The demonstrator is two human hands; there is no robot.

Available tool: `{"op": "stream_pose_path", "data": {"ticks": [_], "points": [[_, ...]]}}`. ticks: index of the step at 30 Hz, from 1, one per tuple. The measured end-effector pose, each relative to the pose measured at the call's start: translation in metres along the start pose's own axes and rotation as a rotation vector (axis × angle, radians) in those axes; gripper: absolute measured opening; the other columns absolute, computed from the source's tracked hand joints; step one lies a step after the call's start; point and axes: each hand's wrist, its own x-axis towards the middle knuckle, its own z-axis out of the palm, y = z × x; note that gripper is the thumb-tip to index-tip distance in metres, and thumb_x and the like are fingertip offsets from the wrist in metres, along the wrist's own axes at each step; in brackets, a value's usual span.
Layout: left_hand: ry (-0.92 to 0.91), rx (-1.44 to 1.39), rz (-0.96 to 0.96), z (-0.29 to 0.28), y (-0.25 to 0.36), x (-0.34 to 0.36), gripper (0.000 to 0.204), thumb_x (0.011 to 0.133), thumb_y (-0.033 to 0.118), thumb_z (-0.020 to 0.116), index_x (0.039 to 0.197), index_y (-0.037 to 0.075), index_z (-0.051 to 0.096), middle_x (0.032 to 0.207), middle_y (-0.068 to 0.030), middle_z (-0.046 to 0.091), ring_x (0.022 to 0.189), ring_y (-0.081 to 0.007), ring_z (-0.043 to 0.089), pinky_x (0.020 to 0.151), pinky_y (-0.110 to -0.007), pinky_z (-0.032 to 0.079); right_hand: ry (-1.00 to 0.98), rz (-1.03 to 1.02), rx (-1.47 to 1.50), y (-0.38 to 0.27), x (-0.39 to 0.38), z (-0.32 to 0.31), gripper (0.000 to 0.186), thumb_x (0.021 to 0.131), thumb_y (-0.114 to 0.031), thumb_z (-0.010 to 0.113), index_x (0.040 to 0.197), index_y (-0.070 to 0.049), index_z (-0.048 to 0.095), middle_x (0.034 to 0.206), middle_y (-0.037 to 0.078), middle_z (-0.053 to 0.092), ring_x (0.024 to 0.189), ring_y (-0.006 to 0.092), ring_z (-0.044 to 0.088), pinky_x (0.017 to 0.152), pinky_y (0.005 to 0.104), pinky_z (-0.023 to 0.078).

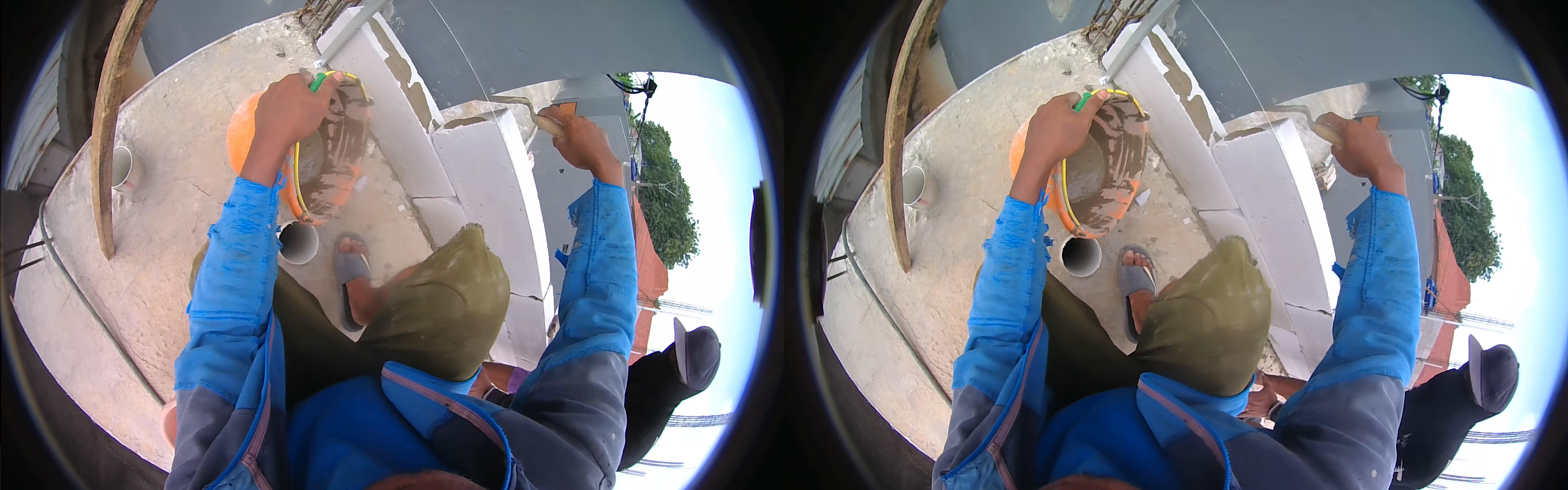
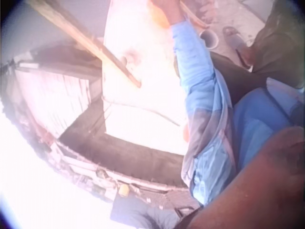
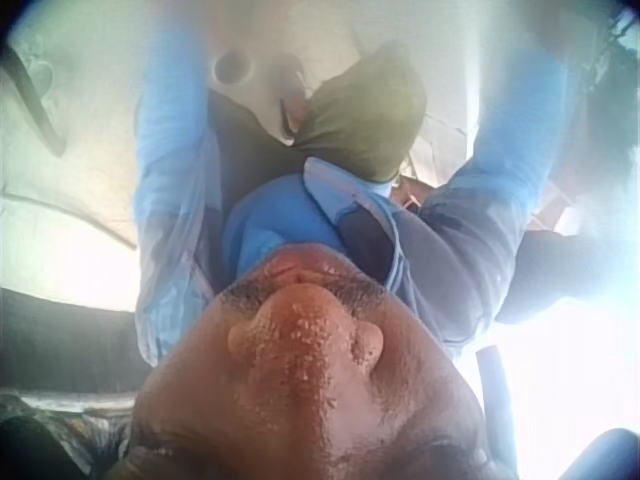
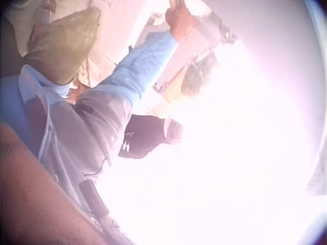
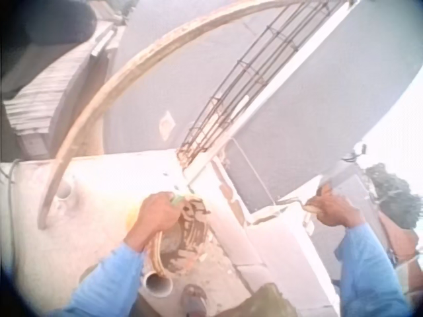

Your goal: The person installs white rectangular tiles along a low wall on a rooftop. They use a hammer to tap tiles into place, apply cement with a trowel from a bucket, and adjust tile alignment. The person also ties a metal rod to rebar using wire.

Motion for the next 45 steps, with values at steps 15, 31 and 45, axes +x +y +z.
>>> {"op": "stream_pose_path", "data": {"ticks": [15, 31, 45], "points": [[0.02, -0.011, 0.008, -0.011, -0.005, 0.005, 0.073, 0.098, 0.069, 0.06, 0.094, -0.001, 0.078, 0.092, -0.0261, 0.077, 0.093, -0.0451, 0.075, 0.084, -0.054, 0.058, -0.116, 0.025, 0.33, 0.059, 0.011, -0.066, 0.047, 0.099, -0.011, 0.065, 0.145, -0.019, 0.067, 0.104, 0.012, 0.074, 0.085, 0.0177, 0.069, 0.07, 0.0365, 0.058], [-0.015, 0.008, 0.036, -0.01, 0.0, 0.004, 0.072, 0.098, 0.07, 0.059, 0.096, 0.002, 0.081, 0.087, -0.02, 0.078, 0.091, -0.0409, 0.076, 0.085, -0.051, 0.059, -0.285, 0.102, -0.096, 0.042, 0.057, -0.184, 0.06, 0.081, -0.023, 0.073, 0.135, 0.003, 0.07, 0.094, 0.025, 0.074, 0.06, 0.0227, 0.066, 0.054, 0.0389, 0.056], [0.03, 0.026, 0.042, -0.009, -0.01, -0.001, 0.076, 0.098, 0.074, 0.058, 0.096, 0.001, 0.081, 0.081, -0.0207, 0.076, 0.084, -0.0391, 0.077, 0.084, -0.048, 0.059, -0.037, -0.669, 0.542, -0.265, -0.03, 0.14, 0.059, 0.089, -0.009, 0.067, 0.147, -0.015, 0.061, 0.116, 0.023, 0.061, 0.09, 0.0426, 0.072, 0.081, 0.0541, 0.06]]}}
